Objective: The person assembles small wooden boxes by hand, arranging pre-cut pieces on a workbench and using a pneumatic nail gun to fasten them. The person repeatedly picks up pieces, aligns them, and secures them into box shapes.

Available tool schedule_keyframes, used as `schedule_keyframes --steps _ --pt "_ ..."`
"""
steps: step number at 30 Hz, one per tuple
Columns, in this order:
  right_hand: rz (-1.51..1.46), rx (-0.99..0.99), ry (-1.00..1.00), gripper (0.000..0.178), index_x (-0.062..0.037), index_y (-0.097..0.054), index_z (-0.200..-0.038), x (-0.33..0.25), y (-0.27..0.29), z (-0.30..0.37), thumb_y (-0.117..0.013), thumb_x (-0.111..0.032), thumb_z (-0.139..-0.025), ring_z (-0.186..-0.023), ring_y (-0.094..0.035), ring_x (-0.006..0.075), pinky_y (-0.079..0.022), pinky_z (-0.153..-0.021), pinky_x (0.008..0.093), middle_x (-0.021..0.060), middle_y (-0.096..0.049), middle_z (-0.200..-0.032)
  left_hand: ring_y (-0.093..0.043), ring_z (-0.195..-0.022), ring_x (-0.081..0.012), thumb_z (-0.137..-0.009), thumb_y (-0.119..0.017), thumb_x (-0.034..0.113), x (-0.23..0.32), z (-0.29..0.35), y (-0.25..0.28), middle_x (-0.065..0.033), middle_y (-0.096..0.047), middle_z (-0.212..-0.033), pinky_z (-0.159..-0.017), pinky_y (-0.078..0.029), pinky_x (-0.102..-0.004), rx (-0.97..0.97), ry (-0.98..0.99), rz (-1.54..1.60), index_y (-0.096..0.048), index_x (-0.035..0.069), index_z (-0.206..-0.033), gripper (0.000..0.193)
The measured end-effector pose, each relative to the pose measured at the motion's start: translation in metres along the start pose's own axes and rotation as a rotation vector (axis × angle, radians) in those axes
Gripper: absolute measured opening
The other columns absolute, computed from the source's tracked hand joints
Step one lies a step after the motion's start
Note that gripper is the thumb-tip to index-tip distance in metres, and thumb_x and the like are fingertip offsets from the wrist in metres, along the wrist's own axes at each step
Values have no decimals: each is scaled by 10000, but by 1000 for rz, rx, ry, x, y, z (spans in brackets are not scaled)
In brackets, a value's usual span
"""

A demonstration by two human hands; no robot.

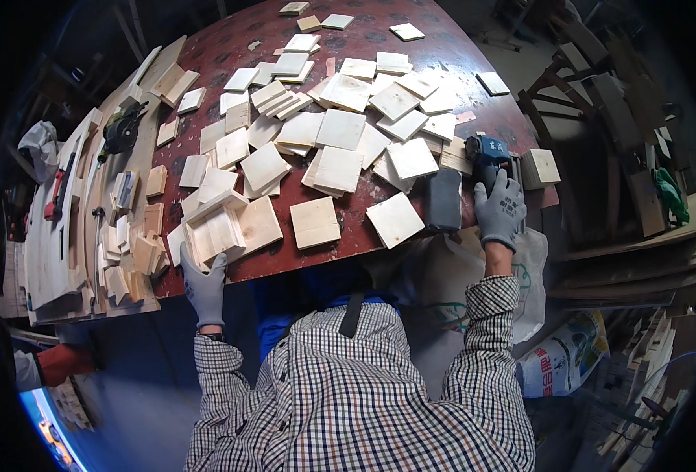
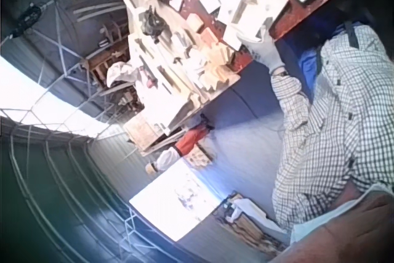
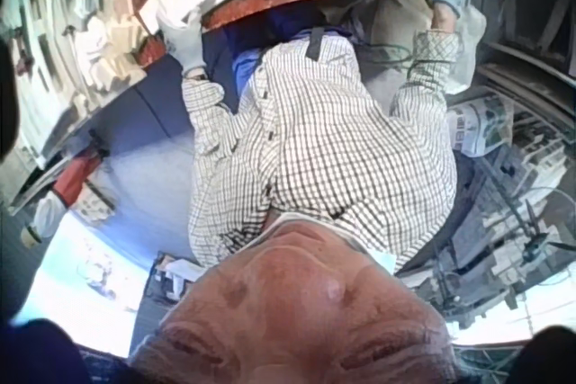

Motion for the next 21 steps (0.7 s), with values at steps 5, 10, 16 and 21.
schedule_keyframes --steps 5,10,16,21 --pt "-484 264 227 697 -19 -526 -1465 -118 91 37 -689 -485 -973 -1079 -641 361 -510 -921 473 177 -634 -1202 -582 -1362 -335 -881 -861 274 -1 -1 7 -237 -554 -1508 -1142 -468 -416 22 -11 -40 -346 -17 -1593 926" --pt "-509 -308 452 945 22 -459 -1500 -291 60 138 -718 -646 -884 -1119 -603 375 -482 -880 489 228 -568 -1302 -579 -1374 -365 -882 -859 320 -5 1 2 -251 -544 -1527 -1134 -476 -421 -6 17 -34 -322 -1 -1607 958" --pt "-240 -329 429 1007 -10 -401 -1563 -326 37 159 -754 -614 -838 -1208 -559 391 -449 -914 519 314 -454 -1484 -641 -1281 -396 -865 -858 352 -2 -3 5 -254 -591 -1471 -1037 -539 -454 23 27 -127 -321 25 -1602 968" --pt "-435 -479 366 965 3 -417 -1504 -315 43 145 -797 -459 -746 -1123 -575 422 -471 -919 566 263 -532 -1297 -664 -1242 -391 -840 -872 377 -6 2 4 -250 -634 -1401 -988 -561 -455 25 25 -117 -380 20 -1554 937"
Point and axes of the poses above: each hand's wrist, its own z-axis away from the middle knuckle, its own y-axis out of the back of the hand, x = y × z, the point moved 9 cm from there along -z, towards the middle knuckle
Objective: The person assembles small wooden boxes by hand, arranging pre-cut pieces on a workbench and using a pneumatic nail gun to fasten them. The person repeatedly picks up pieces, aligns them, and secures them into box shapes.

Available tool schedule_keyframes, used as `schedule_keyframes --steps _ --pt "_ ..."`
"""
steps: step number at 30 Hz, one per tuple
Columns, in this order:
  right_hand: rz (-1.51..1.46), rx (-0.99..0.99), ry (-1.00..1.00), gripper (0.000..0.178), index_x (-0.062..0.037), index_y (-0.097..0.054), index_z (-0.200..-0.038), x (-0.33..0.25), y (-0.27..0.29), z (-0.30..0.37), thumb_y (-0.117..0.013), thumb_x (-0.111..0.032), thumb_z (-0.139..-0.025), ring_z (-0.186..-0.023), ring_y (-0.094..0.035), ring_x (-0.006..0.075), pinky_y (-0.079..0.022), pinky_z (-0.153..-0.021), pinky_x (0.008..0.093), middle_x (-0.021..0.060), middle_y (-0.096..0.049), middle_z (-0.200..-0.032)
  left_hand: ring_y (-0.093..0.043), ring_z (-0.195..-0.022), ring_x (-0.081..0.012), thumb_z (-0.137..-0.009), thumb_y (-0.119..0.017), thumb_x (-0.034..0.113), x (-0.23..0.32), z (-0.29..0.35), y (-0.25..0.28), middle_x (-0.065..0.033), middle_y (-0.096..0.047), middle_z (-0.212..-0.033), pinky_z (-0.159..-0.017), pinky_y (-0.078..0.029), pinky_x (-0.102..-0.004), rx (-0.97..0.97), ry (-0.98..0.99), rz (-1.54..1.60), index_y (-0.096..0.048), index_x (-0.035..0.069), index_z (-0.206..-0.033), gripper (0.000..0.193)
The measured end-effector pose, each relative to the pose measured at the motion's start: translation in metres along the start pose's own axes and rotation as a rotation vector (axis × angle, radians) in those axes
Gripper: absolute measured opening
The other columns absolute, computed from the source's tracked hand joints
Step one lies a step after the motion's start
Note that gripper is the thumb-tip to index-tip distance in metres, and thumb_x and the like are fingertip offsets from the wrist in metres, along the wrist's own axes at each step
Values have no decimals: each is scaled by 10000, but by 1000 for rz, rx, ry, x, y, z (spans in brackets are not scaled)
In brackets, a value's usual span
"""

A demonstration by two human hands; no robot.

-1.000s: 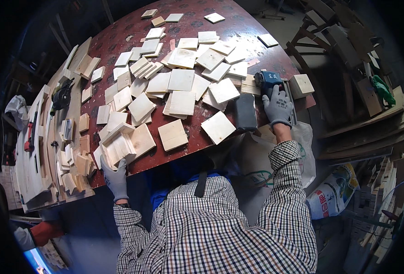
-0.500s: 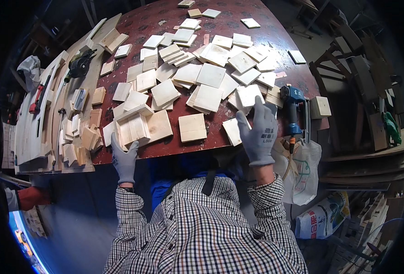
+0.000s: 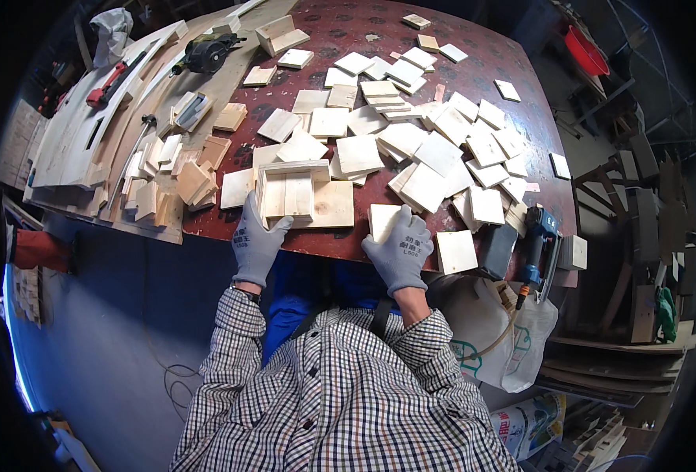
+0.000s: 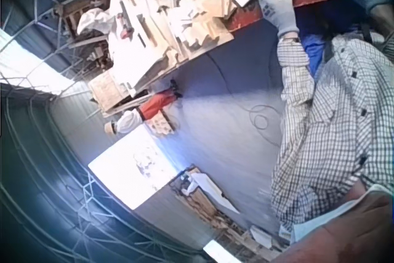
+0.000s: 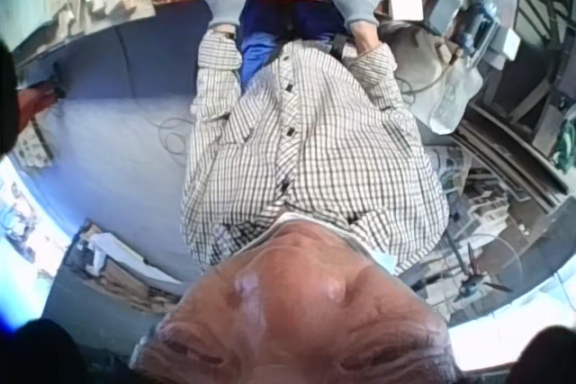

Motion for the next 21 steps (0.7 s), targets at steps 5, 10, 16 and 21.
schedule_keyframes --steps 5,10,16,21 --pt "-327 165 386 881 18 -439 -1446 -78 32 4 -801 -424 -777 -1176 -525 389 -444 -1012 507 222 -543 -1301 -685 -1192 -392 -819 -882 383 0 -1 0 -253 -642 -1373 -963 -576 -451 11 -30 6 -414 7 -1530 931" --pt "-309 112 370 1078 56 -436 -1426 -155 -2 -12 -841 -669 -739 -1231 -526 453 -464 -1006 537 296 -510 -1351 -675 -1209 -393 -829 -860 318 3 -1 1 -256 -610 -1416 -990 -573 -450 -33 -52 -15 -386 3 -1559 926" --pt "-468 91 525 967 86 -400 -1476 -154 -32 7 -852 -479 -835 -1318 -524 491 -464 -1101 525 343 -471 -1450 -552 -1385 -411 -818 -856 239 -6 0 1 -270 -467 -1564 -1099 -517 -462 -203 -15 54 -247 5 -1630 1042" --pt "-540 25 565 730 -14 -457 -1514 -125 -32 0 -790 -292 -927 -1253 -616 409 -528 -1041 466 229 -594 -1397 -441 -1485 -417 -908 -800 413 21 5 9 -258 -368 -1641 -1146 -478 -478 -101 -284 28 -208 53 -1666 1026"
Point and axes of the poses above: each hand's wrist, its own z-axis away from the middle knuckle, its own y-axis out of the back of the hand, x = y × z, the point moved 9 cm from there along -z, towards the middle knuckle
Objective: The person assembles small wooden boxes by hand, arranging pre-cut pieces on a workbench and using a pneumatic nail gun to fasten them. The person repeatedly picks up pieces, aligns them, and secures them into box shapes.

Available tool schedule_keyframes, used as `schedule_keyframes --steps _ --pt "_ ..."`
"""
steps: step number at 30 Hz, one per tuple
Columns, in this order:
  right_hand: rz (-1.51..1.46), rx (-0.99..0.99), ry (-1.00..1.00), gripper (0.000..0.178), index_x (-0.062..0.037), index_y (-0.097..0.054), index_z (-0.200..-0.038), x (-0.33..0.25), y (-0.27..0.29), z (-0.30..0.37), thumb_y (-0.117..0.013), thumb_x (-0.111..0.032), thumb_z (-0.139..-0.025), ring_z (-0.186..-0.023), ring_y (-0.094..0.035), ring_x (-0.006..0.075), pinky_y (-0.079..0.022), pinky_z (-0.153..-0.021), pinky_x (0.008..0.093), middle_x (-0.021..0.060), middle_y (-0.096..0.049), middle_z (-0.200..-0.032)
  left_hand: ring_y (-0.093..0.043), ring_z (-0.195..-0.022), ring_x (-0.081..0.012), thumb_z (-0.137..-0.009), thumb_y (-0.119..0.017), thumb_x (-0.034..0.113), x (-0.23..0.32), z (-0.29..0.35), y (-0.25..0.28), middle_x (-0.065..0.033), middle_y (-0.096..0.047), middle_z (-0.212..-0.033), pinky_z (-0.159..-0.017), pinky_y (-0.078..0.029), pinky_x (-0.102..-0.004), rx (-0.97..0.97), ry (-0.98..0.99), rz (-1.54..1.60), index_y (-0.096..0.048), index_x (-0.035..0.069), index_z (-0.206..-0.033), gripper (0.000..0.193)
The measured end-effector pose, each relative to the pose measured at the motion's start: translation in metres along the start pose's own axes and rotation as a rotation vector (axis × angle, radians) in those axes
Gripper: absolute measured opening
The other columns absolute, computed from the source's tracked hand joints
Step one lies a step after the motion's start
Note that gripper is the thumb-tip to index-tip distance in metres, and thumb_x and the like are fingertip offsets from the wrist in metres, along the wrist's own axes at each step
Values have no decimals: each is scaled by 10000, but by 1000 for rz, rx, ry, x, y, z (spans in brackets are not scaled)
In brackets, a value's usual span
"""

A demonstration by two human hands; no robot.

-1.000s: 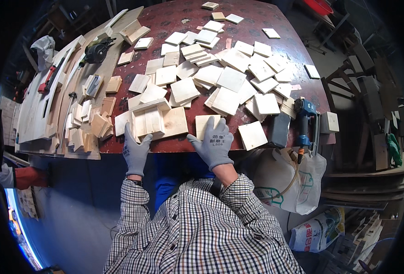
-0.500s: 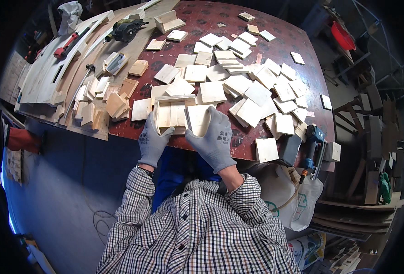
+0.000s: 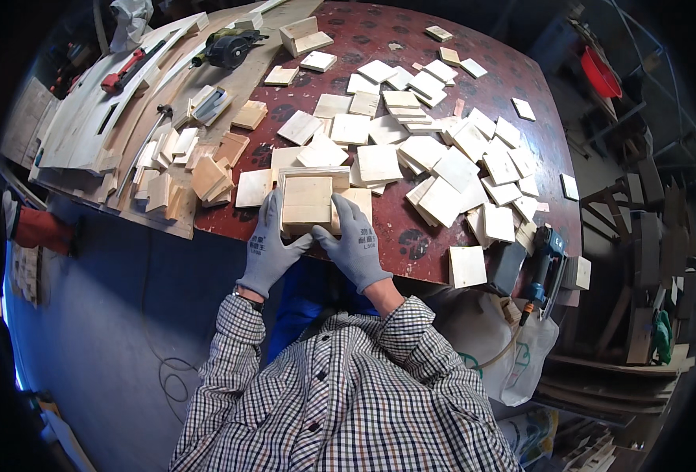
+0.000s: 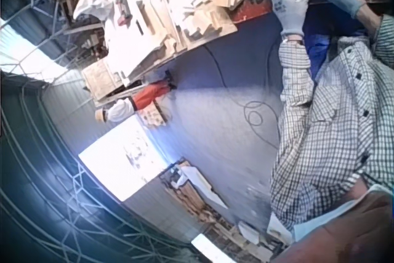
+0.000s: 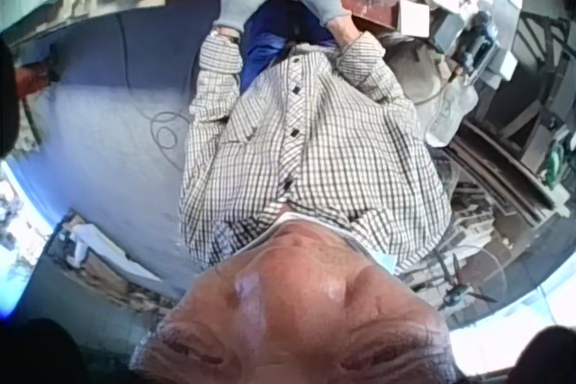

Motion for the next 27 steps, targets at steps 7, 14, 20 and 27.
schedule_keyframes --steps 7,14,20,27 --pt "-41 -38 -35 713 -216 -388 -1627 21 -10 1 -704 -340 -1000 -1008 -720 385 -601 -801 469 174 -671 -1237 -529 -1385 -456 -1051 -616 347 -8 -2 -5 -273 -436 -1587 -1048 -546 -482 -29 77 -90 -417 163 -1611 623" --pt "6 -69 -70 753 -203 -368 -1631 27 -16 -2 -714 -371 -983 -939 -720 388 -592 -783 484 187 -680 -1135 -654 -1197 -459 -1063 -573 268 -2 -7 0 -270 -481 -1542 -886 -613 -489 20 44 -147 -433 163 -1593 558" --pt "-68 -69 -127 811 -85 -346 -1612 37 -20 4 -745 -359 -962 -1064 -705 415 -583 -873 492 220 -680 -1267 -509 -1410 -459 -1105 -520 376 -6 -3 -6 -286 -481 -1547 -1079 -519 -505 -8 78 -129 -406 129 -1614 577" --pt "-87 -82 -125 855 -55 -316 -1609 46 -22 8 -759 -372 -951 -1162 -677 416 -564 -935 496 224 -640 -1347 -431 -1472 -471 -1022 -670 441 12 -4 2 -294 -403 -1609 -1163 -437 -515 -64 6 -163 -441 124 -1603 700"
Point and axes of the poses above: each hand's wrist, its own z-axis away from the middle knuckle, its own y-axis out of the back of the hand, x = y × z, the point moved 9 cm from there along -z, towards the middle knuckle
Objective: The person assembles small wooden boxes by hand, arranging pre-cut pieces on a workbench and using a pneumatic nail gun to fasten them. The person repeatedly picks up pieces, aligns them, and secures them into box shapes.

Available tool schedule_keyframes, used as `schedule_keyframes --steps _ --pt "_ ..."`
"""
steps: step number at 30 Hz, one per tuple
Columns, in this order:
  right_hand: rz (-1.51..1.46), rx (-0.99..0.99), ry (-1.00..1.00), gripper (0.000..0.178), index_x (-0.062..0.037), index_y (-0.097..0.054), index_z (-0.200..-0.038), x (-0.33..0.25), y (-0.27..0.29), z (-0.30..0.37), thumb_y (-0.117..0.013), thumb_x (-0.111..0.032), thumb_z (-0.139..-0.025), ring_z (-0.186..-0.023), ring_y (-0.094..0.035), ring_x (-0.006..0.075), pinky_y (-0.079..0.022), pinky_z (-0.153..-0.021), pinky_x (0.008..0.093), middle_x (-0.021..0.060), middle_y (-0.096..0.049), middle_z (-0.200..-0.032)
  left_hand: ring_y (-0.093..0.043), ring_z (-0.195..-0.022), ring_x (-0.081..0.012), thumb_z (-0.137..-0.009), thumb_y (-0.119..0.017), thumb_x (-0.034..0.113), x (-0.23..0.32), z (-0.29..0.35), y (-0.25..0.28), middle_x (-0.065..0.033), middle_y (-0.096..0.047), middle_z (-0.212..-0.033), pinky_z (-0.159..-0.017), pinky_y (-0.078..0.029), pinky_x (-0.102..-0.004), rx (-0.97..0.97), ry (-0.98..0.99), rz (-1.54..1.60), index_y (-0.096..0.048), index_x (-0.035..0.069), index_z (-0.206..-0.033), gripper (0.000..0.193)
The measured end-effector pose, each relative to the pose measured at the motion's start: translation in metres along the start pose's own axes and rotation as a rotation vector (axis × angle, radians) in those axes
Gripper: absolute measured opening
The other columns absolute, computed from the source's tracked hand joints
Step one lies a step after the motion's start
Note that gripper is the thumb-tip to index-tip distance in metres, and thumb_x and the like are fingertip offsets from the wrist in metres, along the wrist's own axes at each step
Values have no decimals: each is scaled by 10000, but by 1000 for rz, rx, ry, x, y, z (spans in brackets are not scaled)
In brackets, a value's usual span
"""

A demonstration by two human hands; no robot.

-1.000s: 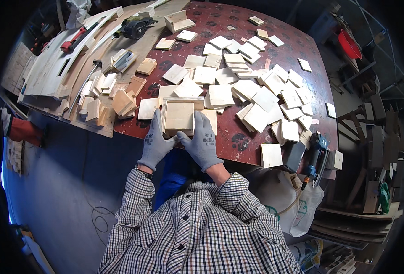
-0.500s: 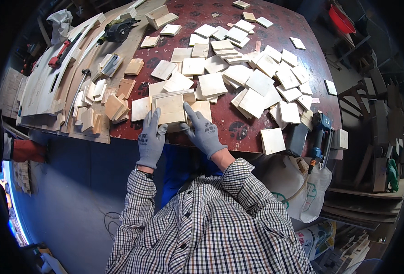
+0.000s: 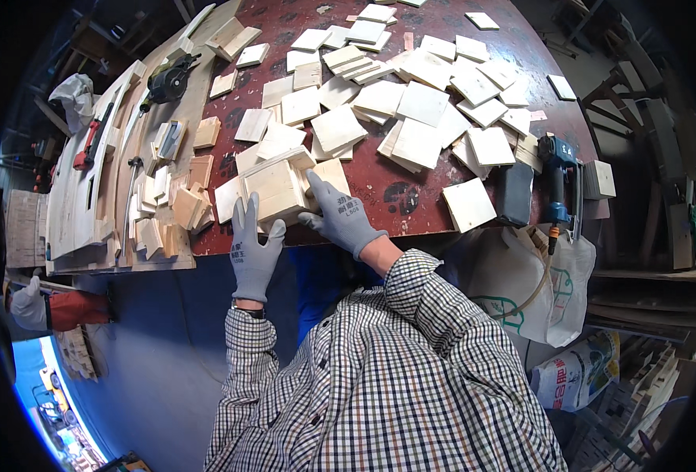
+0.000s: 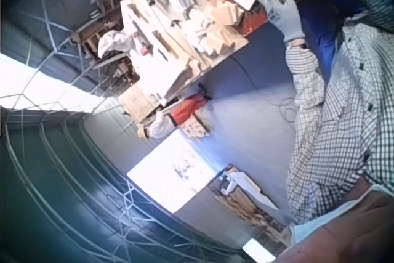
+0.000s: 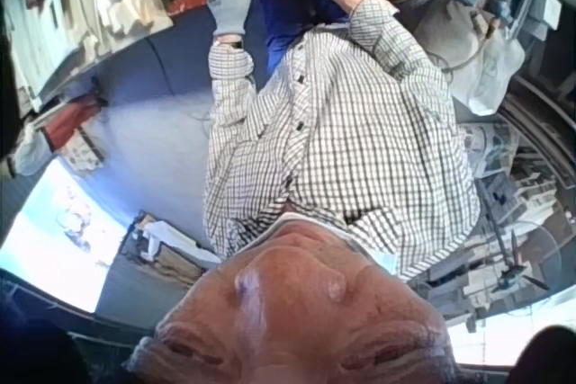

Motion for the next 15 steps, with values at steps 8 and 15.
schedule_keyframes --steps 8,15 --pt "46 -27 -6 744 -146 -385 -1590 -11 5 -2 -703 -422 -976 -1033 -702 366 -576 -810 474 150 -654 -1187 -420 -1482 -469 -935 -795 341 1 -17 0 -297 -359 -1635 -1170 -438 -502 31 -42 110 -567 156 -1527 661" --pt "28 -9 -36 648 -173 -458 -1543 -16 8 -2 -679 -402 -979 -974 -720 340 -579 -768 466 122 -674 -1121 -469 -1450 -455 -935 -790 261 2 -17 -1 -276 -391 -1613 -1118 -503 -478 37 -59 57 -564 171 -1526 639"
Point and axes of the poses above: each hand's wrist, its own z-axis away from the middle knuckle, its own y-axis out of the back of the hand, x = y × z, the point moved 9 cm from there along -z, towards the middle knuckle
